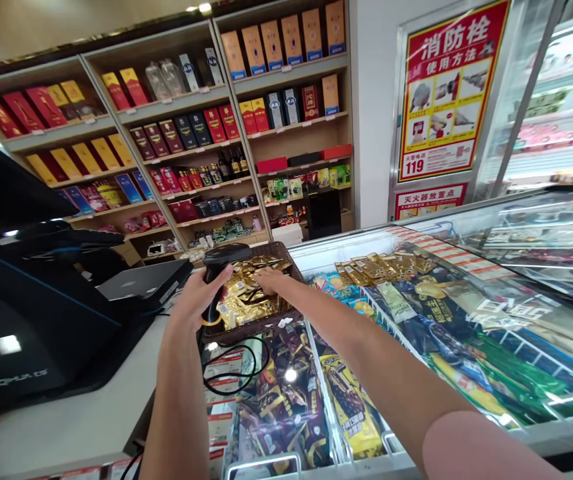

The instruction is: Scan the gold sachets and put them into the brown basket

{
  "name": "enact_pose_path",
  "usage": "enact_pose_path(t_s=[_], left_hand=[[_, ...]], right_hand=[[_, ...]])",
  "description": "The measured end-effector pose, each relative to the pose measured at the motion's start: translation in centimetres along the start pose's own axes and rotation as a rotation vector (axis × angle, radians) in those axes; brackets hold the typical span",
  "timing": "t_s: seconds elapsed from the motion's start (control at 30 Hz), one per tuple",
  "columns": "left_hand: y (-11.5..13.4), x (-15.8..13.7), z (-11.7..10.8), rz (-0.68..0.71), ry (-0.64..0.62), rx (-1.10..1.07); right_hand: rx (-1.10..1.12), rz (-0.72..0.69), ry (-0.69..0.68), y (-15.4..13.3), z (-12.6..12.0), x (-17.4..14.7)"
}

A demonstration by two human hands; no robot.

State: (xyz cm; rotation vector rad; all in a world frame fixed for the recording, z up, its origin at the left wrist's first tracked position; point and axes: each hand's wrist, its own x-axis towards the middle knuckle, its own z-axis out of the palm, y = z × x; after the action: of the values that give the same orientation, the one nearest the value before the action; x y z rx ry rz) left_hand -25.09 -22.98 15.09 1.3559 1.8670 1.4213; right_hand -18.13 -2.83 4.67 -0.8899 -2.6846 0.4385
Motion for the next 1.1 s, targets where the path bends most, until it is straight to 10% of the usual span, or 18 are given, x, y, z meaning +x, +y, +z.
enact_pose_path(t_s=[0.33, 1.1], left_hand=[[1.1, -0.3, 0.5, -0.052, -0.013, 0.033], [0.4, 0.7, 4.5, 0.004, 0.016, -0.017]], right_hand=[[-0.088, 0.031, -0.116, 1.5, -1.0, -3.5], [0.642, 0.460, 0.479, 10.0, -6.3, -13.7]])
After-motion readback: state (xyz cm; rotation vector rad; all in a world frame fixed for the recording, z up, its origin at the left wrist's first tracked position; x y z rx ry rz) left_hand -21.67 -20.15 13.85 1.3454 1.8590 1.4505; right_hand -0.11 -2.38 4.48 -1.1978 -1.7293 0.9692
